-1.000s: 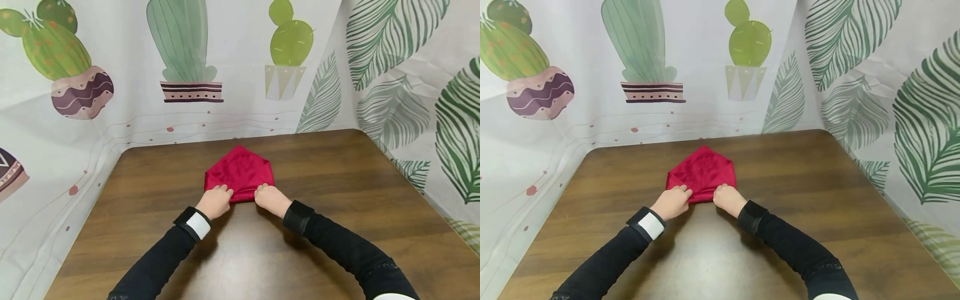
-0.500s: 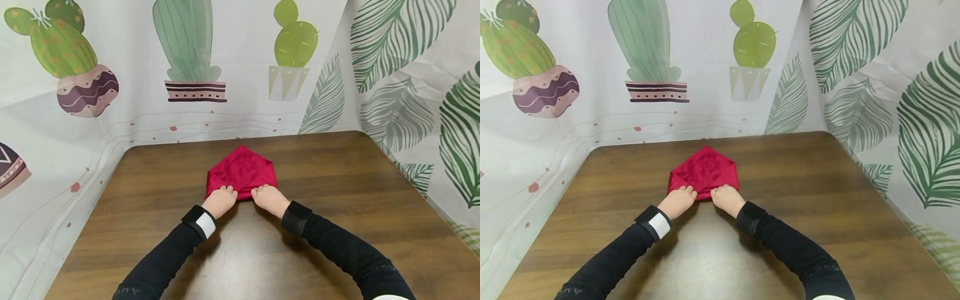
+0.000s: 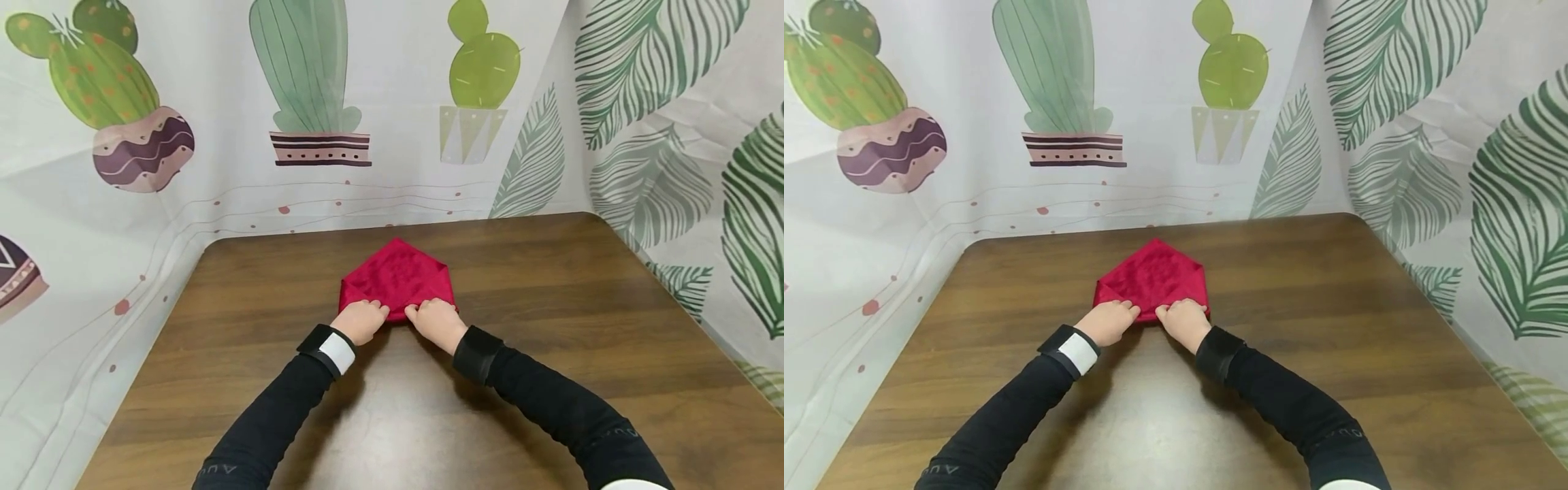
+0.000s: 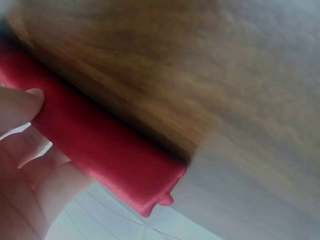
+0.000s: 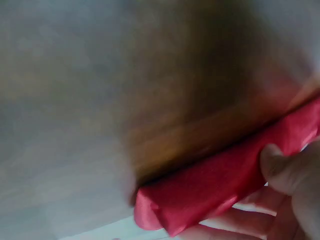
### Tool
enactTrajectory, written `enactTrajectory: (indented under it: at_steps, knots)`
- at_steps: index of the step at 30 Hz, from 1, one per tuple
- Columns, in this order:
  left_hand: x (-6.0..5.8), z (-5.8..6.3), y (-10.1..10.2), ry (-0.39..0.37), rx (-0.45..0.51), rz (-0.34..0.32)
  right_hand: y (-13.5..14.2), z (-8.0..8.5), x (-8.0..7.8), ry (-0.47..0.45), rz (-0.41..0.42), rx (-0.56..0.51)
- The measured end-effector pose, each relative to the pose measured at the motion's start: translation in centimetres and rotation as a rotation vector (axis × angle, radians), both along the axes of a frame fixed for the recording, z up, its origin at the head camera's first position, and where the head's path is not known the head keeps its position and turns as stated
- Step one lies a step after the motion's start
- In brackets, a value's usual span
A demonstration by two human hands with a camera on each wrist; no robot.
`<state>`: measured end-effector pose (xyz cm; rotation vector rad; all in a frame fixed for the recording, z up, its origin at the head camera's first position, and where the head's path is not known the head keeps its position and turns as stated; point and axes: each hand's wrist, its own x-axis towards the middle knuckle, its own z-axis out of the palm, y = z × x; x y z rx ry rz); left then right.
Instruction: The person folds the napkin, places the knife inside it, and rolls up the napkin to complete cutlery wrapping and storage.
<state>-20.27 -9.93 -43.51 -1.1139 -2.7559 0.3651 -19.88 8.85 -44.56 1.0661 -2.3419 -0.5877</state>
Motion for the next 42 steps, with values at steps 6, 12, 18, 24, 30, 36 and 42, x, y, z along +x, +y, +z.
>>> enactTrajectory:
  at_steps: [6,12,18,24,30,36,42]
  knots:
    - [-0.6,-0.3,0.0,-0.104,0.099,0.017,0.3,1.0,-1.2,-0.224,0.029,-0.026]
    - [-0.8,0.0,0.4,-0.163,0.081,0.097,-0.3,1.2,-1.0,-0.163,-0.059,0.017]
    - [-1.2,0.3,0.5,-0.198,0.045,0.122,-1.0,-0.4,0.1,0.110,-0.086,0.076]
    - [-1.4,0.5,0.3,-0.226,0.078,0.142,-1.4,-0.8,-0.7,0.047,-0.016,-0.037]
    - [-0.5,0.0,0.4,-0.070,0.073,0.131,-1.6,0.5,-1.8,-0.078,0.079,-0.005]
    - [0.0,-0.6,0.8,0.057,0.124,0.117,-1.9,1.4,-2.3,-0.278,0.018,0.032]
    - [-1.4,-0.6,0.7,-0.024,0.129,0.130,-1.5,0.4,-1.6,-0.135,-0.037,-0.033]
